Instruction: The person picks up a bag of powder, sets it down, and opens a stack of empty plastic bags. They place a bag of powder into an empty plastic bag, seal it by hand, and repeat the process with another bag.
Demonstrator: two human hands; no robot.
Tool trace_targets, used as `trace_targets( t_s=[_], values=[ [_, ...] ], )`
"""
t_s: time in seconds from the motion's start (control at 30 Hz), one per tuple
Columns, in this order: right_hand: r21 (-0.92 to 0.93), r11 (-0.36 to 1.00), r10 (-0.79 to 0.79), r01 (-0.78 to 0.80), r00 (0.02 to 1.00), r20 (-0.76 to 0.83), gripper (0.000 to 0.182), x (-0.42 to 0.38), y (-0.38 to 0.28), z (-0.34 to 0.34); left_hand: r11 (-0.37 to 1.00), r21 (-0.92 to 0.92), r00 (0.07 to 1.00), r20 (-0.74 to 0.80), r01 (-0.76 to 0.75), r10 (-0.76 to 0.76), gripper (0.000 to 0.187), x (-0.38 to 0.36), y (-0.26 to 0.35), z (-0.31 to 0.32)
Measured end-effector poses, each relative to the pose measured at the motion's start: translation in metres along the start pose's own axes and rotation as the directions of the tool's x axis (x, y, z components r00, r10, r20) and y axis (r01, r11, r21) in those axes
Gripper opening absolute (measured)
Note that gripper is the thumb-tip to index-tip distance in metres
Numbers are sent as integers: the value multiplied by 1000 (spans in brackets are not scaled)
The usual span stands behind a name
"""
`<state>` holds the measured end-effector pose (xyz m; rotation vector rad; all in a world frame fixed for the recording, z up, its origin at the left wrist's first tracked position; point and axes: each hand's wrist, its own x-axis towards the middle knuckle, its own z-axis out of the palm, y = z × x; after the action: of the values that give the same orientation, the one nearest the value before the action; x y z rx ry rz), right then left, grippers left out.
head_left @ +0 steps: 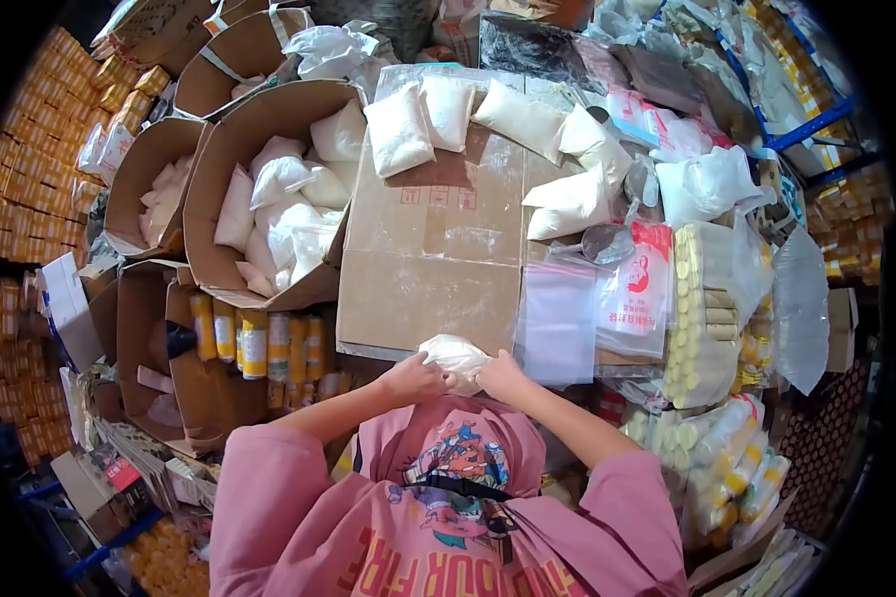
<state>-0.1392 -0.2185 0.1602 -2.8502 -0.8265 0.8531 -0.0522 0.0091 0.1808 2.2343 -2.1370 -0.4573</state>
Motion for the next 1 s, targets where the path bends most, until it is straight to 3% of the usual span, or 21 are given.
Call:
trace_targets(
  t_s=[0.07,0.17,0.2,0.3,0.4,0.5,0.53,0.63,0.77,0.9,1.0],
  values=[
    [19,1000,-3,4,1000,-16,10,-5,5,-11,1000,25,1000,4,7,-7,13,-5,-1,-10],
    [2,996,-83,85,988,-134,10,-7,10,-20,978,177,940,298,115,-164,10,-7,-7,8],
    [-13,992,-122,122,975,-186,10,-7,12,-22,967,189,946,243,173,-216,9,-7,-9,7],
    [-54,974,-225,219,937,-265,10,-1,12,-31,950,247,916,305,189,-261,10,-4,-17,2],
    [-138,951,-307,277,903,-300,7,-4,18,-43,972,185,874,436,147,-215,11,-2,-28,2],
    [-28,951,-281,307,825,-491,5,-23,30,-54,986,136,983,141,98,-117,11,-17,-38,2],
    [-35,956,-271,290,835,-478,4,-27,31,-56,995,76,998,29,60,-63,6,-18,-37,0],
    [-25,974,-214,227,867,-450,4,-35,31,-55,993,81,993,-74,-83,89,4,-18,-29,-26],
    [92,983,-101,159,886,-452,6,-31,28,-47,986,146,995,67,-79,69,11,-11,-29,-61],
    [307,939,30,155,852,-522,7,-31,32,-44,994,-4,991,-68,113,-113,14,-15,-31,-59],
    [331,927,36,176,837,-546,11,-33,34,-44,965,-31,962,-75,260,-262,17,-14,-29,-57]
  ],
)
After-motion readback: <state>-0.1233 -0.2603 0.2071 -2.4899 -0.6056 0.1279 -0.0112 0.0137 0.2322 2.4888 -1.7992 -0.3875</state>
